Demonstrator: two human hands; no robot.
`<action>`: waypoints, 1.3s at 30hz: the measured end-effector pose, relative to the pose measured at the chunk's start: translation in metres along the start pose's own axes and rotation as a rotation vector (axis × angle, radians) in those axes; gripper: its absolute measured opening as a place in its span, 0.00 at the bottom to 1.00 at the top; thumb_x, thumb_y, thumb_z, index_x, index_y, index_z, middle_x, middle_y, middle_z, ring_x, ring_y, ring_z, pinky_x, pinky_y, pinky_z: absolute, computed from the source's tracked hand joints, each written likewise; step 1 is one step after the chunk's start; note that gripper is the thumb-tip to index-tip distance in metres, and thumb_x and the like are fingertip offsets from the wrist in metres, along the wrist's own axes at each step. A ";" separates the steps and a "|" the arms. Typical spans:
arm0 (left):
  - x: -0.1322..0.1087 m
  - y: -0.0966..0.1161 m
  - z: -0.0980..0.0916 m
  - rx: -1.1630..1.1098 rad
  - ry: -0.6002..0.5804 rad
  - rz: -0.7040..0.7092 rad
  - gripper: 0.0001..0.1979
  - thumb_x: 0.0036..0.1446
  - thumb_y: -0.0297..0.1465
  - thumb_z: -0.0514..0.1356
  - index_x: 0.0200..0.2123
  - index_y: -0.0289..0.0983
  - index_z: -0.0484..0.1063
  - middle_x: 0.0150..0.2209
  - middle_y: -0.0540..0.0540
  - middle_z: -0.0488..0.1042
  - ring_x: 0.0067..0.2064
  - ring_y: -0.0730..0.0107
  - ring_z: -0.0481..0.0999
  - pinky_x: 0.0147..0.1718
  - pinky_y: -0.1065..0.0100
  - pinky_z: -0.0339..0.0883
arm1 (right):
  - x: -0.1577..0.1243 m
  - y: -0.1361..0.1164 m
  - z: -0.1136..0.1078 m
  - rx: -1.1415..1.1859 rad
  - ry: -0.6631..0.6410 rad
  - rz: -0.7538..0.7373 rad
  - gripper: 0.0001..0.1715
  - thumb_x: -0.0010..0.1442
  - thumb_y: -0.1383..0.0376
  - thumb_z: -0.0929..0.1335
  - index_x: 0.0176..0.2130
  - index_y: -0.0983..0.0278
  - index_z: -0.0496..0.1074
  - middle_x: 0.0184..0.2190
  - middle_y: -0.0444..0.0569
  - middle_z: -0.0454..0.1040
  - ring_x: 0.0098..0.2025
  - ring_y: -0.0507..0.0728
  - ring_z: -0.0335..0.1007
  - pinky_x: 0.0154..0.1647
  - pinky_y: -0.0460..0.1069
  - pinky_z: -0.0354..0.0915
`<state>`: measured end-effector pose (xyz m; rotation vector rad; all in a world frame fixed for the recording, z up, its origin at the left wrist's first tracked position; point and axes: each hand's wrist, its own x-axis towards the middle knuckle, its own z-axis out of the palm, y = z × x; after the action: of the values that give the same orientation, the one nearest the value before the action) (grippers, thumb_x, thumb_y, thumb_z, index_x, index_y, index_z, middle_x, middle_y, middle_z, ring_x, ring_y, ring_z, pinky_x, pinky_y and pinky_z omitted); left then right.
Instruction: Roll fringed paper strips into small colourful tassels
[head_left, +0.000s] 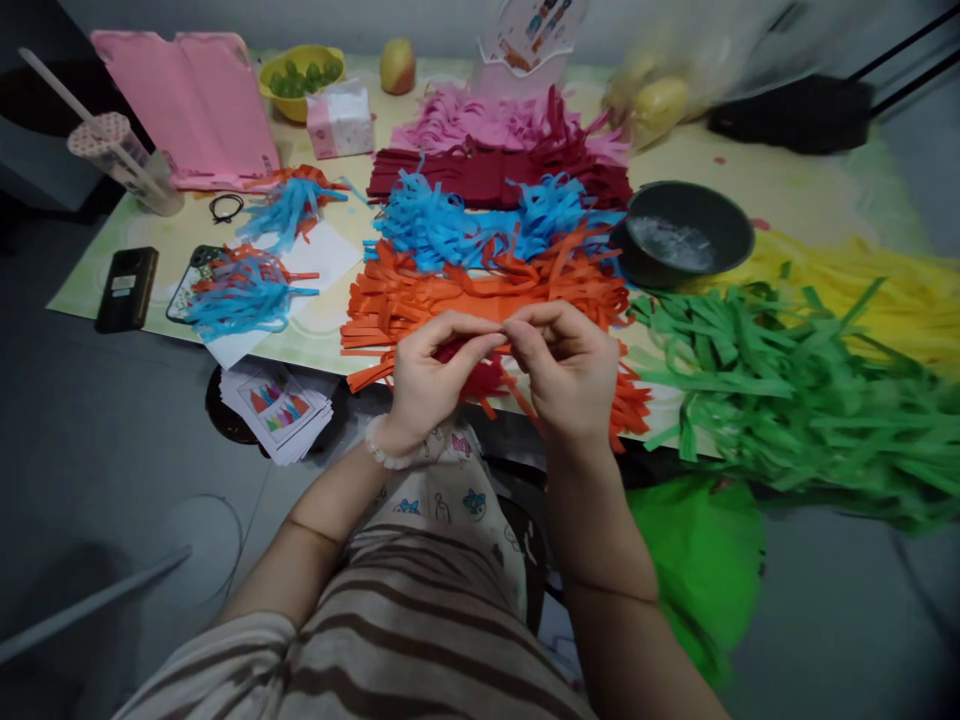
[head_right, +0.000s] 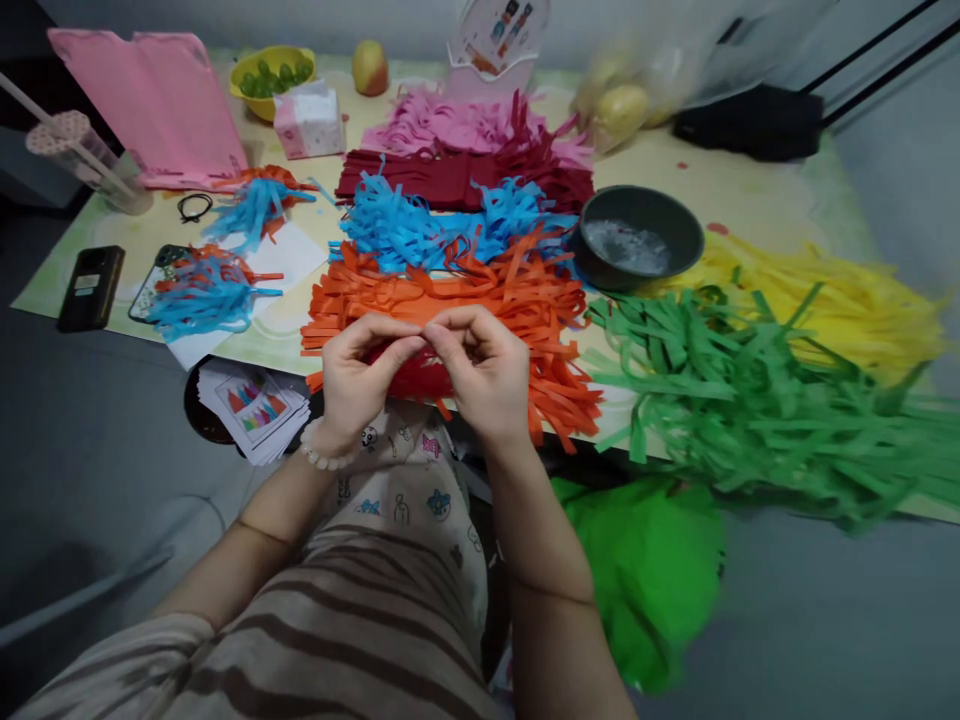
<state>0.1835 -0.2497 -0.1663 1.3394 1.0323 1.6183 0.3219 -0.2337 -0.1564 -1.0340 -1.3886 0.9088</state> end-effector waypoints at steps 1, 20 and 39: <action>0.000 0.000 -0.001 0.002 -0.022 0.014 0.08 0.60 0.37 0.71 0.37 0.39 0.84 0.39 0.46 0.83 0.42 0.69 0.83 0.45 0.68 0.76 | 0.000 0.000 0.000 -0.014 0.022 -0.015 0.23 0.60 0.45 0.75 0.34 0.62 0.75 0.22 0.40 0.68 0.22 0.48 0.61 0.23 0.45 0.60; 0.004 -0.004 -0.021 -0.298 -0.164 -0.303 0.16 0.50 0.41 0.77 0.37 0.37 0.83 0.38 0.47 0.85 0.38 0.69 0.86 0.42 0.70 0.79 | 0.019 -0.021 -0.028 -0.115 -0.283 -0.052 0.06 0.57 0.62 0.79 0.36 0.60 0.83 0.32 0.45 0.83 0.33 0.54 0.79 0.35 0.47 0.75; 0.009 0.035 -0.238 0.919 0.630 0.208 0.10 0.57 0.35 0.68 0.42 0.39 0.79 0.39 0.46 0.81 0.40 0.65 0.77 0.45 0.58 0.72 | -0.014 0.007 0.036 0.027 -0.298 0.036 0.15 0.61 0.62 0.75 0.49 0.58 0.80 0.38 0.46 0.83 0.34 0.52 0.79 0.37 0.47 0.76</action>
<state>-0.0553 -0.2791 -0.1581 1.5428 2.2727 1.8479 0.2865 -0.2437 -0.1706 -0.9320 -1.6019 1.1404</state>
